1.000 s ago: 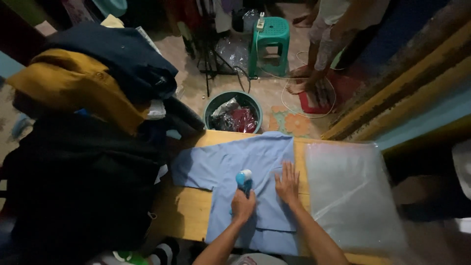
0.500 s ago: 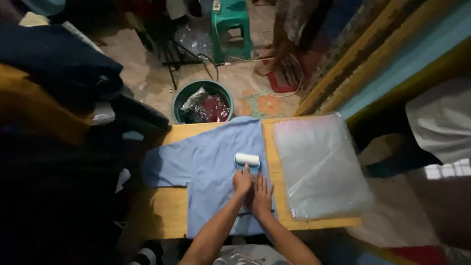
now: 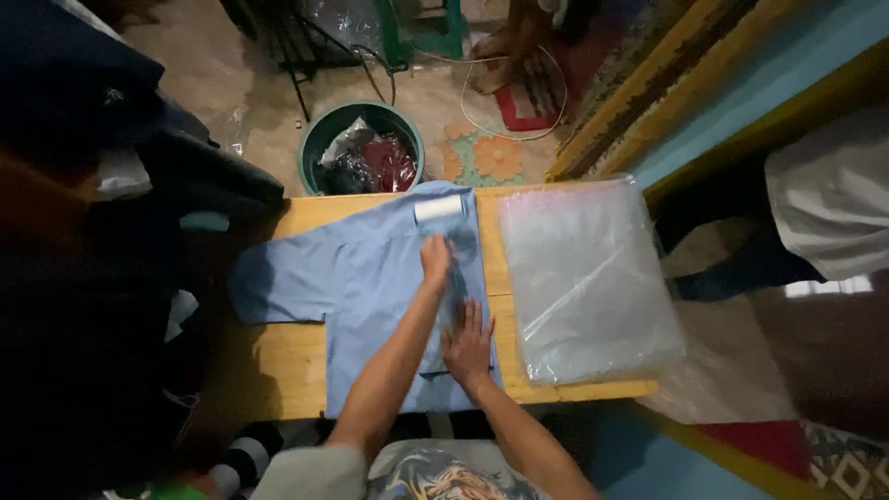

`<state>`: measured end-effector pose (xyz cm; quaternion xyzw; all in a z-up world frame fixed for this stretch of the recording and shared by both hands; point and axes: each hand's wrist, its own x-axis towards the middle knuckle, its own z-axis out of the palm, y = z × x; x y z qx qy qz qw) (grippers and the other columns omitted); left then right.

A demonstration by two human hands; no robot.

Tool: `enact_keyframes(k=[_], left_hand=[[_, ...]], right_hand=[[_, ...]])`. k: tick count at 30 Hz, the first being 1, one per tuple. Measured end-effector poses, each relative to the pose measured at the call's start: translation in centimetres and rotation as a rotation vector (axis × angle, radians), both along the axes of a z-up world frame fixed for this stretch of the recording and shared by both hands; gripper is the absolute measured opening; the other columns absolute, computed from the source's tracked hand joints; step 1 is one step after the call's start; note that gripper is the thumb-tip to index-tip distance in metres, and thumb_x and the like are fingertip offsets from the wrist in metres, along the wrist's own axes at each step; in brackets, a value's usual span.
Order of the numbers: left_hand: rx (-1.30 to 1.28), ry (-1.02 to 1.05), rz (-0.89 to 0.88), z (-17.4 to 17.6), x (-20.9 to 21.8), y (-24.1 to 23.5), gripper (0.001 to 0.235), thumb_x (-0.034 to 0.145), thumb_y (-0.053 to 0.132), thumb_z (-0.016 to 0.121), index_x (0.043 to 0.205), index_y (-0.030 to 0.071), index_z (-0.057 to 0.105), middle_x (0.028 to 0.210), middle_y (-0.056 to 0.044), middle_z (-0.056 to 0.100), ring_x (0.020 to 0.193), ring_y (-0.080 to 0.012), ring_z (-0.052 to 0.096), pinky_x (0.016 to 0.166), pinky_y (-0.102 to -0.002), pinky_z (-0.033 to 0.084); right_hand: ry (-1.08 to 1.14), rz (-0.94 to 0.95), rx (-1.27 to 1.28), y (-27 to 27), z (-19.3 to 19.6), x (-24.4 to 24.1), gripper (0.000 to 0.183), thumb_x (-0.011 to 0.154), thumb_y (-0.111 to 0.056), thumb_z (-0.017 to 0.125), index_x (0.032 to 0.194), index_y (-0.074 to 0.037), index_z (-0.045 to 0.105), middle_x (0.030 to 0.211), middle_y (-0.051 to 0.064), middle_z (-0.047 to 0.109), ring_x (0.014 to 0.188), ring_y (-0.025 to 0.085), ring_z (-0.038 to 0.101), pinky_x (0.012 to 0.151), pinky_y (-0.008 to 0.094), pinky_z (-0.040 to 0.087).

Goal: The person uses a lint roller on a light blue shirt laid on a wooden table, then folds the shirt neatly by hand. The folded shirt remains on the table at the end of the clip.

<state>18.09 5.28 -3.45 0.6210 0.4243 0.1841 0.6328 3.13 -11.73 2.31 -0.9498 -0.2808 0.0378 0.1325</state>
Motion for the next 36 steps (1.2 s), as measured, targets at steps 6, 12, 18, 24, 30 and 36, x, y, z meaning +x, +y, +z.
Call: enact_keyframes(k=[6, 12, 18, 24, 30, 36], left_hand=[[-0.152, 0.216, -0.053, 3.4, -7.7, -9.3, 0.027, 0.091, 0.03, 0.056, 0.077, 0.007, 0.059, 0.077, -0.016, 0.068, 0.076, -0.0341, 0.069, 0.074, -0.047, 0.051], [0.118, 0.235, -0.059, 0.4, 1.9, -1.7, 0.042, 0.092, 0.041, 0.055, 0.088, 0.001, 0.066, 0.099, -0.029, 0.068, 0.109, -0.0514, 0.061, 0.095, -0.057, 0.046], [0.223, 0.221, -0.213, 3.8, 0.4, 1.9, 0.049, 0.092, 0.043, 0.053, 0.093, -0.004, 0.069, 0.102, -0.033, 0.068, 0.111, -0.0556, 0.059, 0.097, -0.063, 0.044], [0.045, 0.26, -0.165, 7.9, -14.6, -4.7, 0.057, 0.1, 0.033, 0.053, 0.131, -0.013, 0.062, 0.138, -0.037, 0.058, 0.135, -0.0504, 0.05, 0.116, -0.057, 0.037], [0.044, 0.354, -0.164, 3.5, -19.4, -5.3, 0.042, 0.099, 0.037, 0.053, 0.112, 0.001, 0.071, 0.121, -0.027, 0.068, 0.126, -0.0447, 0.057, 0.106, -0.055, 0.044], [0.035, 0.264, -0.118, 8.4, -18.3, 0.0, 0.036, 0.093, 0.034, 0.057, 0.1, 0.001, 0.067, 0.107, -0.025, 0.072, 0.114, -0.0472, 0.063, 0.095, -0.054, 0.046]], right_hand=[[-0.004, 0.19, -0.411, -0.5, 0.6, 0.8, 0.078, 0.097, -0.056, 0.041, 0.155, -0.004, 0.041, 0.169, 0.021, 0.021, 0.158, 0.044, 0.01, 0.125, 0.071, 0.001], [-0.135, -0.007, -0.026, 0.2, 0.5, 0.0, 0.071, 0.094, -0.047, 0.046, 0.147, 0.0, 0.048, 0.167, 0.02, 0.031, 0.155, 0.038, 0.026, 0.12, 0.065, 0.017], [-0.028, 0.029, -0.034, 0.3, 0.1, 0.2, 0.078, 0.095, -0.049, 0.046, 0.155, 0.0, 0.037, 0.162, 0.024, 0.034, 0.153, 0.044, 0.028, 0.117, 0.071, 0.018], [-0.242, 0.092, -0.261, 0.0, 0.2, 0.2, 0.065, 0.093, -0.026, 0.051, 0.154, -0.006, 0.04, 0.162, 0.021, 0.038, 0.155, 0.038, 0.028, 0.119, 0.066, 0.023], [0.009, 0.014, -0.03, 0.0, 0.7, 0.0, 0.077, 0.095, -0.044, 0.052, 0.156, -0.001, 0.035, 0.167, 0.021, 0.029, 0.155, 0.04, 0.024, 0.118, 0.07, 0.019], [0.015, 0.024, -0.038, 0.2, 0.9, -0.6, 0.074, 0.102, -0.047, 0.042, 0.159, -0.001, 0.032, 0.166, 0.023, 0.03, 0.156, 0.041, 0.023, 0.119, 0.072, 0.013]])
